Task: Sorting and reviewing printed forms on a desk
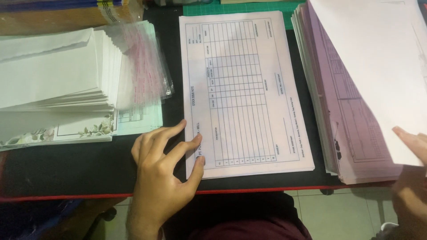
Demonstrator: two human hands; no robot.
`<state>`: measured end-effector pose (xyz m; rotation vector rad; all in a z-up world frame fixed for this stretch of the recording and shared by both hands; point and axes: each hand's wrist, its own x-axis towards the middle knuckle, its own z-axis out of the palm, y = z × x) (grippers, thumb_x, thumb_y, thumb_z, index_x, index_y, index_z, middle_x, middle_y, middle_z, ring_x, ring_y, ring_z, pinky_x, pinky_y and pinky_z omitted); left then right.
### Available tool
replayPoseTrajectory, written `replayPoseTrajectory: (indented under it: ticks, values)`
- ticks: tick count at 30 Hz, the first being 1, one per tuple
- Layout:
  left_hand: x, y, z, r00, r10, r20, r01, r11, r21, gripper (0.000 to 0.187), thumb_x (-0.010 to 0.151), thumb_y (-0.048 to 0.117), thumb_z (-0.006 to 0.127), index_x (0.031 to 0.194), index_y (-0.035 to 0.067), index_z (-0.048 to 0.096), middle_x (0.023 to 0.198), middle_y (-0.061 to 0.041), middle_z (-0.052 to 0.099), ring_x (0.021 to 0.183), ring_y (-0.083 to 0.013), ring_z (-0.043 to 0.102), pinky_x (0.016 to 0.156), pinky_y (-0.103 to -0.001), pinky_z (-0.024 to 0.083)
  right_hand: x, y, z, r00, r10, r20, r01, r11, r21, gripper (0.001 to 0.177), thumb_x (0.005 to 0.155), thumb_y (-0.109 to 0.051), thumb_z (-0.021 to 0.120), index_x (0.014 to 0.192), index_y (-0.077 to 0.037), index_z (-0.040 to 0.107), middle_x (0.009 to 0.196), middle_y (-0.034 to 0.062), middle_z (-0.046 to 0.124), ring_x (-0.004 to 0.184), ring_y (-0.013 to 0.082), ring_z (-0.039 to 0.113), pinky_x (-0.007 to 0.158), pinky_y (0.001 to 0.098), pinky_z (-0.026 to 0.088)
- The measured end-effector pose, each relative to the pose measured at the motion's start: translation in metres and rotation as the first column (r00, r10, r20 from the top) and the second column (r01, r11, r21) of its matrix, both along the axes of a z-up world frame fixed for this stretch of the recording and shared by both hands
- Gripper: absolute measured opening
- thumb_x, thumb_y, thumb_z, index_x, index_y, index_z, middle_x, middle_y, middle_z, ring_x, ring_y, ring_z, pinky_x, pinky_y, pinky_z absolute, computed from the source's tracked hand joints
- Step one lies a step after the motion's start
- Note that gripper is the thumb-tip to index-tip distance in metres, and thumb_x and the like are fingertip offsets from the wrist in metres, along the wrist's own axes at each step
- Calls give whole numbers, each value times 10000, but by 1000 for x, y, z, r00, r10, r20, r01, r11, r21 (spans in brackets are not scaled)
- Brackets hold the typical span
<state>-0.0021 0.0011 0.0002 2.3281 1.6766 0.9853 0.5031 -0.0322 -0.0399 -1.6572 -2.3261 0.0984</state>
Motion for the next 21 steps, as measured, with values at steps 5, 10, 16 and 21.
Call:
replayPoseTrajectory:
  ticks: [5, 10, 16, 21]
  values:
    - [-1, -2, -3, 1000, 8, 22, -7, 1000, -27, 245, 827, 273, 745, 1051, 180, 776, 1314, -94, 665, 1191, -293, 567, 1065, -543, 326, -144, -2, 44, 959, 225, -176, -162, 936, 313, 378, 913, 193, 721, 1264, 137, 594, 1303, 324, 688, 1217, 376, 695, 1121, 460, 572]
    - [-2, -2, -2, 999, 10, 39, -9, 1000, -25, 250, 830, 280, 742, 1062, 189, 765, 1314, -92, 667, 1176, -290, 564, 1060, -533, 326, -240, 10, 82, 920, 354, -171, -295, 910, 292, 320, 827, 107, 778, 1127, 19, 710, 1155, 198, 758, 1088, 310, 769, 996, 385, 634]
    - [-5, -1, 0, 1000, -13, 19, 13, 1000, 11, 215, 835, 284, 769, 975, 129, 720, 1324, -99, 655, 1169, -328, 571, 1029, -517, 344, -283, 25, 62, 841, 473, -264, -360, 852, 379, 211, 918, 89, 681, 1120, 34, 711, 1132, 140, 757, 1048, 319, 758, 989, 380, 633]
    - [-7, 0, 2, 999, -41, 18, 42, 999, -27, 302, 732, 226, 788, 986, 86, 704, 1341, -91, 648, 1175, -320, 570, 1029, -511, 342, -290, 28, 49, 830, 491, -266, -404, 857, 320, 274, 955, 55, 643, 1225, 18, 665, 1216, 132, 728, 1110, 342, 728, 1024, 403, 617]
